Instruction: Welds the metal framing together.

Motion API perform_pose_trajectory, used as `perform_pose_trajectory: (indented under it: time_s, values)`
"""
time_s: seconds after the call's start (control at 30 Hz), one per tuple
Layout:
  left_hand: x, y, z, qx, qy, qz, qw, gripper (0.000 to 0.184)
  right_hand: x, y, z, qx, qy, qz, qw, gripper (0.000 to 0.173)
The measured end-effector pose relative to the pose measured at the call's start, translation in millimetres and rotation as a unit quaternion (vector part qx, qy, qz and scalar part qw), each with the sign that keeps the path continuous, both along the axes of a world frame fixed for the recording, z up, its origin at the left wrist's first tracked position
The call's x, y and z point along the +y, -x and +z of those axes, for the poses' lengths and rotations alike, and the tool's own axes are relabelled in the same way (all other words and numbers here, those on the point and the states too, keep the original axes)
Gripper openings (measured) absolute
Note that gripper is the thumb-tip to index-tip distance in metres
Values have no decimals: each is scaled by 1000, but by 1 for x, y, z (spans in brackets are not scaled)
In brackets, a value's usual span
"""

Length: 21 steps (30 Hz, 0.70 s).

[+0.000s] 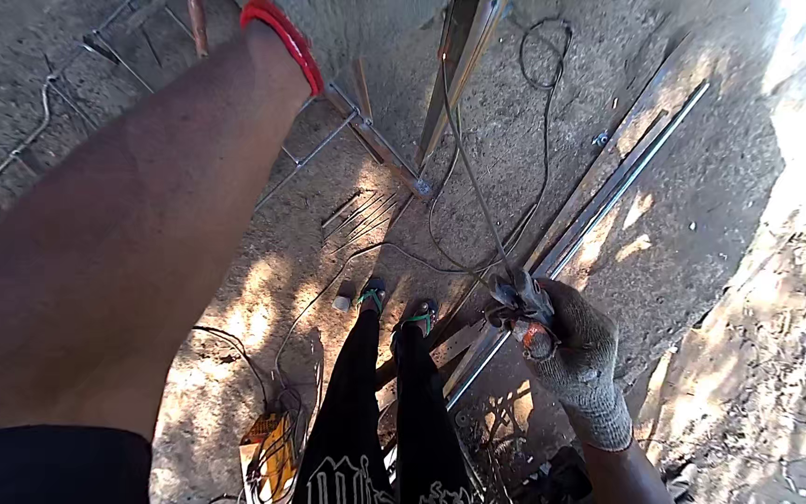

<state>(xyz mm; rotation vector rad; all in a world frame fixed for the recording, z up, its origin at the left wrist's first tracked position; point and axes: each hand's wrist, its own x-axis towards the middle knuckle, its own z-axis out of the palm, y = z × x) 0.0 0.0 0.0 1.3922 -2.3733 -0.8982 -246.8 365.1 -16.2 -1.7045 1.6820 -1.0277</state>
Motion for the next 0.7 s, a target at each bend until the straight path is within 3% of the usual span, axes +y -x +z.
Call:
perform_pose_trajectory:
  time_s: [0.07,0.13,0.27,0.37,0.47,0.6,0.7]
  values:
    - [29,35,57,40,33,8,999,18,-2,0,0,-6,7,-2,1000,67]
    - [37,45,77,55,49,5,997,14,-2,1,-2,-21,16,2,1000,62]
    - [12,39,53,44,165,-64,983,28,-2,-1,2,18,20,-5,1000,58]
    - [-27,40,-7,206,319,-91,921,25,-2,-3,4,14,26,-4,1000,53]
    - [9,40,49,67,139,-40,987,21,-3,-4,7,23,23,-8,999,56]
    - [12,36,51,38,151,-56,986,25,-2,-3,11,51,28,12,998,62]
    - [15,33,56,71,117,-68,988,25,0,-5,13,94,41,27,994,64]
